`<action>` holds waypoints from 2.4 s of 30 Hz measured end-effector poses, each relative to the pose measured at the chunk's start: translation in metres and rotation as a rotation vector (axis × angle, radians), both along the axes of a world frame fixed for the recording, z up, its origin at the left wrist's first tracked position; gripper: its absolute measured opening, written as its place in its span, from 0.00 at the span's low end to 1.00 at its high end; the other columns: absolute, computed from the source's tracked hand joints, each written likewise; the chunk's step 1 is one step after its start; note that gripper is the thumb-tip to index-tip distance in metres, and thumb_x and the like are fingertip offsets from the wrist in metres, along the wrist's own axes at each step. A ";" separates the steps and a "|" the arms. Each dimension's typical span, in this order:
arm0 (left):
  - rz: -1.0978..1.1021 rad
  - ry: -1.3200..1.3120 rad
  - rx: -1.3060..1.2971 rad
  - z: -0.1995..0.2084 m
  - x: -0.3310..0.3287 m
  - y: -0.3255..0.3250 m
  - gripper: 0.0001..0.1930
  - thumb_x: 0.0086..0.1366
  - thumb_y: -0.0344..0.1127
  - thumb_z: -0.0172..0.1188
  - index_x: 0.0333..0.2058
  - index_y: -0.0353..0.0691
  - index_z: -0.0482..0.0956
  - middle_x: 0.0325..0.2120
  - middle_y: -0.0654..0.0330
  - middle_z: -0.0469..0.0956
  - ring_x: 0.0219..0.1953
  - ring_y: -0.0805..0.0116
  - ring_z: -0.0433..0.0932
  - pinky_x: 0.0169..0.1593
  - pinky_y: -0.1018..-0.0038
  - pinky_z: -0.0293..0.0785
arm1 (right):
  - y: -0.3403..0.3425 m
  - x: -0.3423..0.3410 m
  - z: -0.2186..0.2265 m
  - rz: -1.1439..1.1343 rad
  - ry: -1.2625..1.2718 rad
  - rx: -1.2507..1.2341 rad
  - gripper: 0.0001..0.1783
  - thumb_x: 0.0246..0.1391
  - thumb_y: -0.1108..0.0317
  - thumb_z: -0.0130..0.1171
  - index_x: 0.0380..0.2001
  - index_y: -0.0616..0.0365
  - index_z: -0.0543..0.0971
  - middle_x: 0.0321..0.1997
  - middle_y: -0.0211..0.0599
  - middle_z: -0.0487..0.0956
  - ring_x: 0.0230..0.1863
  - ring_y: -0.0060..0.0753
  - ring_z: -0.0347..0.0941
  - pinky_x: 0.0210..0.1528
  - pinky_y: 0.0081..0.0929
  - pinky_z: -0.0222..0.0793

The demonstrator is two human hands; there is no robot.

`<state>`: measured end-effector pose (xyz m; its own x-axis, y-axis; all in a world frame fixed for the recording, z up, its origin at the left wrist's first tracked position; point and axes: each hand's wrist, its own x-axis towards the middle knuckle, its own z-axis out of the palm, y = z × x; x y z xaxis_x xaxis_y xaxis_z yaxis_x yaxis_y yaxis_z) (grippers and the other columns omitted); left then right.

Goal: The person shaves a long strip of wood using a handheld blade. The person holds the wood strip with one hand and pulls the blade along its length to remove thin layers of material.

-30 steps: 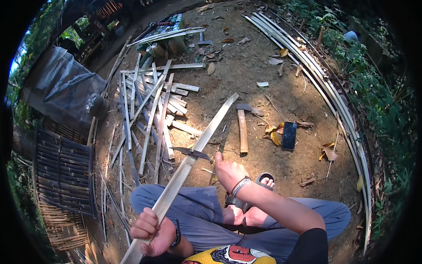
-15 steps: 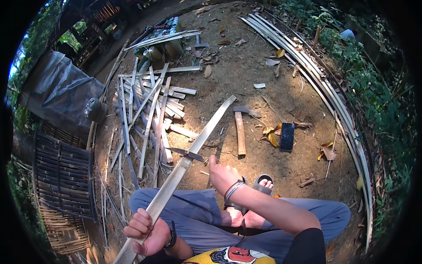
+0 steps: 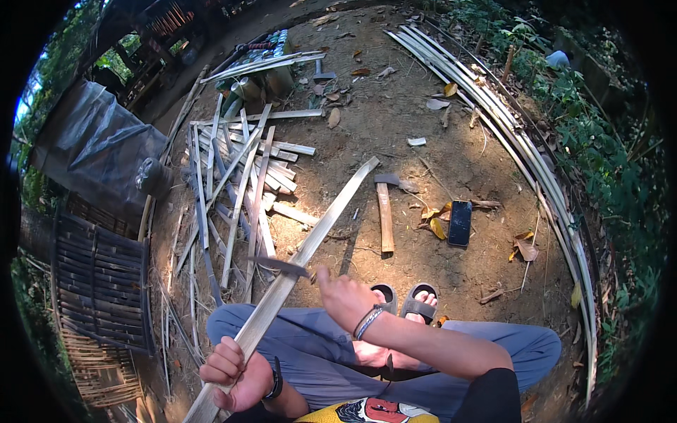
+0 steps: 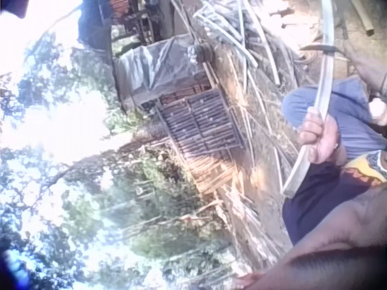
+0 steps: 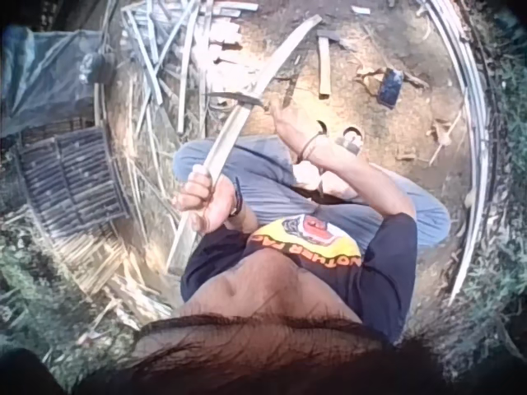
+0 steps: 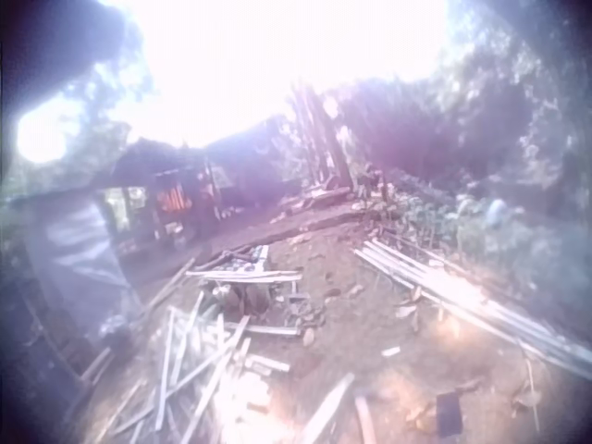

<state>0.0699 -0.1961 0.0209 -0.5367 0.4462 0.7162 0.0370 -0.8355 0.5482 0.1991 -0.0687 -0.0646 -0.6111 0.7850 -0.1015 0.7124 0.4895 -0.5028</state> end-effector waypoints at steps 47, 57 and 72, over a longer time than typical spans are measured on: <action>0.020 -0.064 -0.004 0.002 -0.007 0.007 0.19 0.56 0.43 0.53 0.15 0.49 0.53 0.11 0.69 0.49 0.16 0.77 0.48 0.26 0.76 0.47 | 0.055 0.014 -0.067 -0.138 0.047 -0.010 0.09 0.58 0.71 0.42 0.39 0.64 0.63 0.21 0.54 0.77 0.27 0.51 0.79 0.24 0.43 0.75; 0.065 -0.097 -0.014 0.004 -0.012 0.006 0.18 0.56 0.44 0.52 0.15 0.49 0.53 0.11 0.69 0.49 0.16 0.77 0.48 0.26 0.77 0.47 | 0.025 -0.006 -0.052 -0.138 0.091 -0.128 0.11 0.56 0.72 0.39 0.42 0.65 0.62 0.24 0.55 0.78 0.26 0.56 0.78 0.25 0.49 0.73; 0.179 -0.139 -0.044 0.018 0.004 0.007 0.20 0.53 0.48 0.53 0.16 0.49 0.51 0.12 0.69 0.44 0.16 0.74 0.45 0.27 0.71 0.45 | 0.014 -0.004 -0.036 -0.067 0.047 0.026 0.13 0.55 0.69 0.43 0.42 0.65 0.65 0.17 0.41 0.74 0.19 0.39 0.75 0.19 0.37 0.70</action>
<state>0.0740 -0.1891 0.0394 -0.7021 0.3642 0.6119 0.1045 -0.7973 0.5945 0.1949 -0.0545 -0.1006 -0.5603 0.8266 -0.0534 0.7203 0.4544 -0.5241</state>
